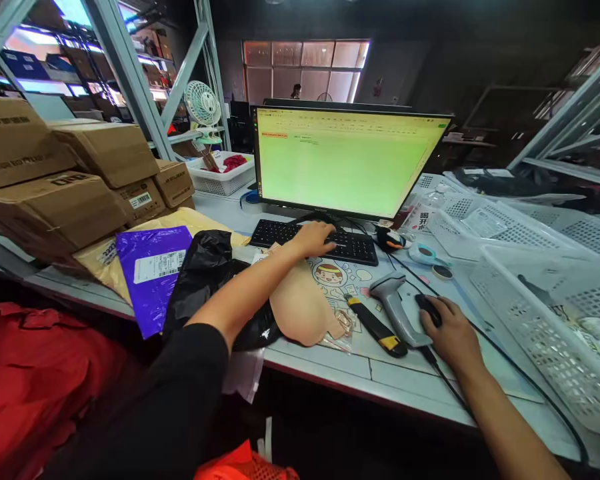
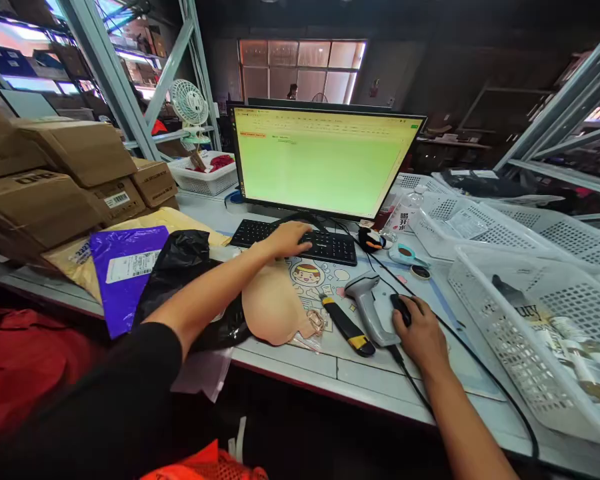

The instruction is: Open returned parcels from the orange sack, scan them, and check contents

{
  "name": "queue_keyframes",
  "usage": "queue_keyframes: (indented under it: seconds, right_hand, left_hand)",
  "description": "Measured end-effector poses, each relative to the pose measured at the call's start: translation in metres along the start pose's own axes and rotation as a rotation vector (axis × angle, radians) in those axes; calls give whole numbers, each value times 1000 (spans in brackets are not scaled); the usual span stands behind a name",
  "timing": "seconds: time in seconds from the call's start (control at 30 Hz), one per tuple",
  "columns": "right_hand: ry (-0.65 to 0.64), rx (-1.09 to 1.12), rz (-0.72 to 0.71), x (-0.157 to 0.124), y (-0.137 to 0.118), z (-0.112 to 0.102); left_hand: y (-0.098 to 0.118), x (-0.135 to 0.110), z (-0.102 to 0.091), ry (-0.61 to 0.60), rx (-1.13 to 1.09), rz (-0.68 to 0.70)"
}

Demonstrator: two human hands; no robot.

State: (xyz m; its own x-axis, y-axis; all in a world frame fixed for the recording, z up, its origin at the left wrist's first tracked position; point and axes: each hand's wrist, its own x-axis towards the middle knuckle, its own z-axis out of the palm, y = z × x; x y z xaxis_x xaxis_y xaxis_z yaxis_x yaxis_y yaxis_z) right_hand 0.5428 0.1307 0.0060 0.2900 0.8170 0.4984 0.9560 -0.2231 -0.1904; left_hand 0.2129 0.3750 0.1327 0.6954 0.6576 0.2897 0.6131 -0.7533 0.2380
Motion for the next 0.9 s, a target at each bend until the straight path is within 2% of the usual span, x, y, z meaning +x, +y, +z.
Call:
queue_keyframes:
  seconds: [0.07, 0.17, 0.23, 0.4, 0.53, 0.67, 0.77, 0.9]
  right_hand:
    - [10, -14, -2, -1, 1, 1]
    - [27, -27, -8, -2, 3, 2]
    - [30, -26, -12, -2, 4, 3]
    - [42, -19, -16, -1, 12, 9]
    - [52, 11, -1, 1, 19, 16]
    - [31, 46, -2, 2, 20, 16]
    - [-1, 65, 9, 3, 19, 12]
    - [-29, 106, 12, 6, 19, 9]
  left_hand:
    - [7, 14, 33, -122, 77, -44]
    - [11, 27, 63, -122, 93, -84]
    - [11, 31, 72, -105, 108, -122]
    - [8, 29, 81, -88, 132, -191]
    - [8, 32, 83, -99, 124, -195]
    - [1, 32, 72, -81, 92, -183]
    - [-20, 22, 55, -40, 83, -200]
    - [-64, -9, 35, 32, 92, -326]
